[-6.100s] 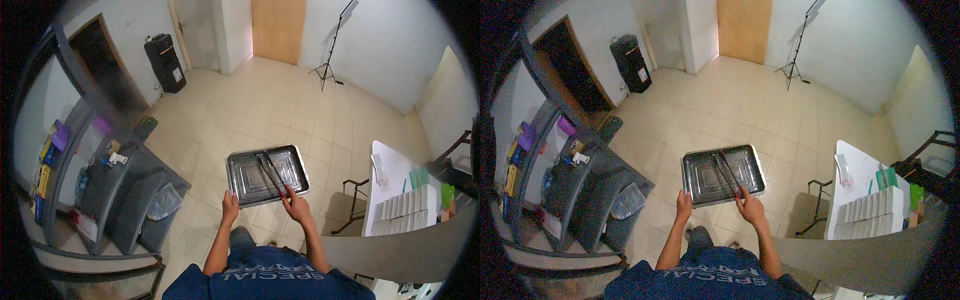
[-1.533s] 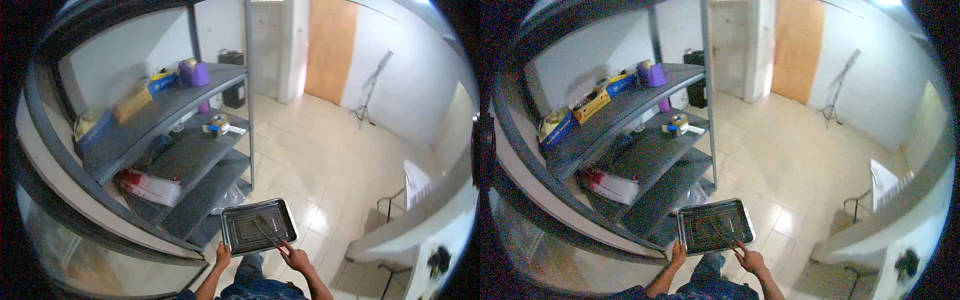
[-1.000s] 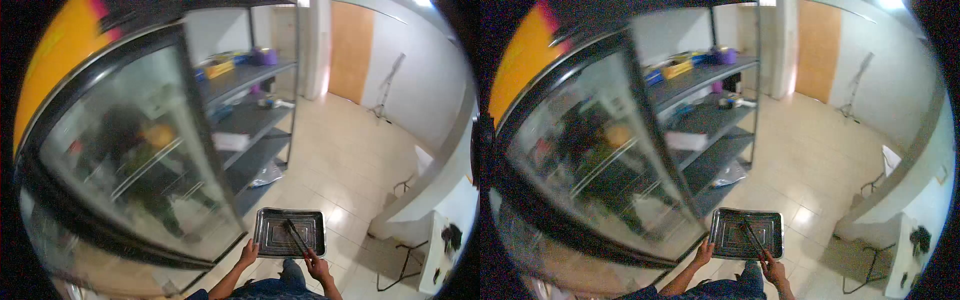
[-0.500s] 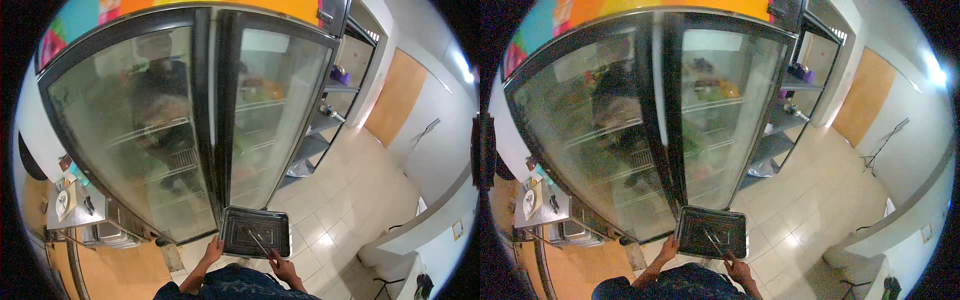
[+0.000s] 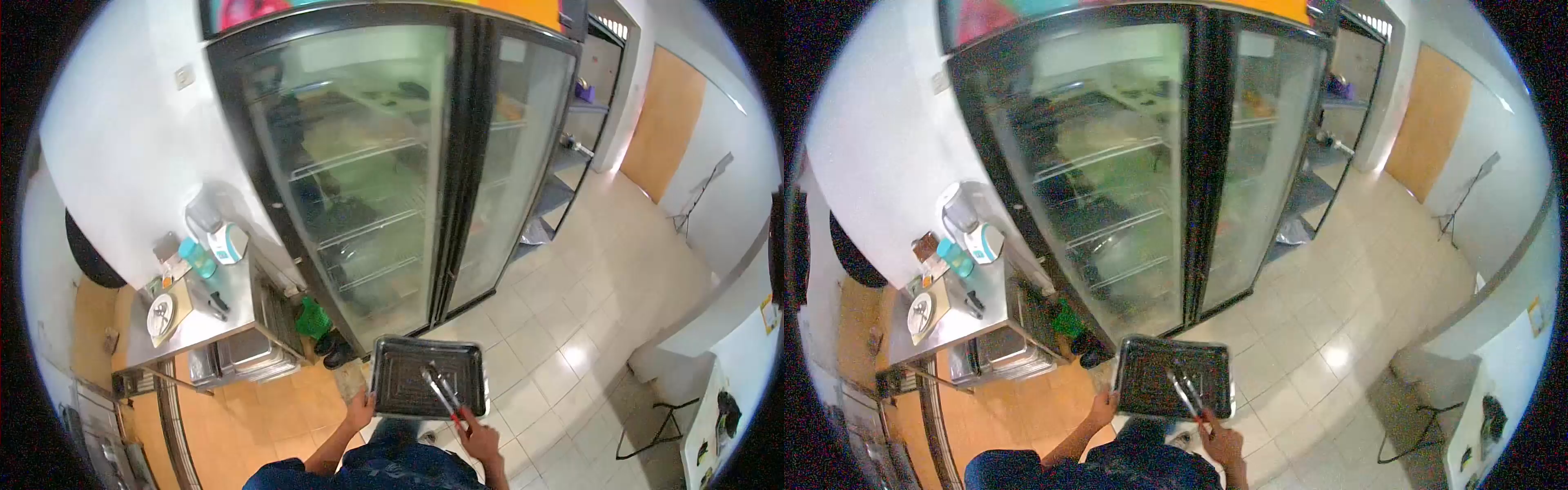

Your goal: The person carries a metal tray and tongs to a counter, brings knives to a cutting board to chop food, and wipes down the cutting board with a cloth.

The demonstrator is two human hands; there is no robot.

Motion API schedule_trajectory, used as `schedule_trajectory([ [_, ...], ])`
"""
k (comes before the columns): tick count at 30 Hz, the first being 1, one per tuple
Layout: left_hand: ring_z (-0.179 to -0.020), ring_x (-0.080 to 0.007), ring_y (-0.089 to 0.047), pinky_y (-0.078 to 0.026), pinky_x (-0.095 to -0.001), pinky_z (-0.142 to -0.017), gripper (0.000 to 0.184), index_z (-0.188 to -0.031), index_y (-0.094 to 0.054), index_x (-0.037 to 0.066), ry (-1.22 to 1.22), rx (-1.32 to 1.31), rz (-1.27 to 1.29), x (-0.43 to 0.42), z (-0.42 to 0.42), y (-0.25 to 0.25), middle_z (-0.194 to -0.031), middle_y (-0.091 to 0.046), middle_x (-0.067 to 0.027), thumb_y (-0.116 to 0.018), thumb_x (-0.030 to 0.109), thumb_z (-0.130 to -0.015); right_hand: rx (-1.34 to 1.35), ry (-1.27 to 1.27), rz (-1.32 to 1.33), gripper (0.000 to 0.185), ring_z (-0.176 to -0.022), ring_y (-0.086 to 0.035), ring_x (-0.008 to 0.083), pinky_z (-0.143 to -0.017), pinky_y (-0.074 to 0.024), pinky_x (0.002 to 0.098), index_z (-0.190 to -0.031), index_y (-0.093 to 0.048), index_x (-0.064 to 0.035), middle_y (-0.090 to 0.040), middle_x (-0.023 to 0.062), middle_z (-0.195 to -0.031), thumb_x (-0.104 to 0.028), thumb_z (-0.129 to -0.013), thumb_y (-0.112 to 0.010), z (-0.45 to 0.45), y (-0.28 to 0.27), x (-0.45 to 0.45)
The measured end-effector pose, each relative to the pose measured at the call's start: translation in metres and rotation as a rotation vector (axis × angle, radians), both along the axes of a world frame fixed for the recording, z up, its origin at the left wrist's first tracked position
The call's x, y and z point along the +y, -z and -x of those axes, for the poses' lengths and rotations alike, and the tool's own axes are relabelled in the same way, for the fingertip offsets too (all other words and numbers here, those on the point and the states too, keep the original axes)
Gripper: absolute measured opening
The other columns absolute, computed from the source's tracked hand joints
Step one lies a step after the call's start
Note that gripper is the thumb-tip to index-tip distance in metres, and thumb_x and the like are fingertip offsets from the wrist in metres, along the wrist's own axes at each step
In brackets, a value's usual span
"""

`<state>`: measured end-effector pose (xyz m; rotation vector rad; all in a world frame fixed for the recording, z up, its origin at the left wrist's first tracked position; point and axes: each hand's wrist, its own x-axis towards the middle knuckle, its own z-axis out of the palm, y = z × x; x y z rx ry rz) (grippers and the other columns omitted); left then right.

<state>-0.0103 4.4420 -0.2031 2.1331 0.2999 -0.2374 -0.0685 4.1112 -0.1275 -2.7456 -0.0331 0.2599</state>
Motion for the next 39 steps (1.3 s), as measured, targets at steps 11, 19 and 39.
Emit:
schedule_trajectory([
  [11,-0.082,-0.0476,-0.061,-0.046,-0.0502,-0.068,0.033,-0.111,-0.051,0.000,-0.294,-0.067,0.205,0.342,0.222,-0.004,-0.084,-0.062,-0.0287,-0.050,0.030,-0.096,0.111,-0.338,-0.048,0.062,-0.059,-0.066,0.0297,-0.059,-0.0526,0.0432,-0.142,-0.043,-0.0202,-0.068,0.0057,-0.068,-0.050,-0.089,-0.056,0.110,0.008,0.334],
  [19,-0.058,-0.0279,-0.062,-0.048,-0.0405,-0.055,0.033,-0.113,-0.050,-0.006,-0.784,-0.131,0.236,0.679,0.389,-0.010,-0.069,-0.060,-0.0194,-0.051,0.023,-0.098,0.064,-0.723,-0.165,0.060,-0.066,-0.066,0.0350,-0.065,-0.0518,0.0455,-0.141,-0.046,-0.0233,-0.066,0.0125,-0.069,-0.045,-0.087,-0.059,0.151,0.010,0.733],
  [39,-0.074,-0.0154,-0.047,-0.042,-0.0326,-0.068,0.025,-0.100,-0.050,-0.002,-1.118,-0.287,0.126,1.155,0.309,0.031,-0.077,-0.052,-0.0106,-0.047,0.023,-0.100,0.165,-0.950,-0.289,0.058,-0.064,-0.063,0.0365,-0.062,-0.0487,0.0465,-0.143,-0.042,-0.0241,-0.066,0.0178,-0.072,-0.037,-0.089,-0.059,0.023,0.035,1.272],
])
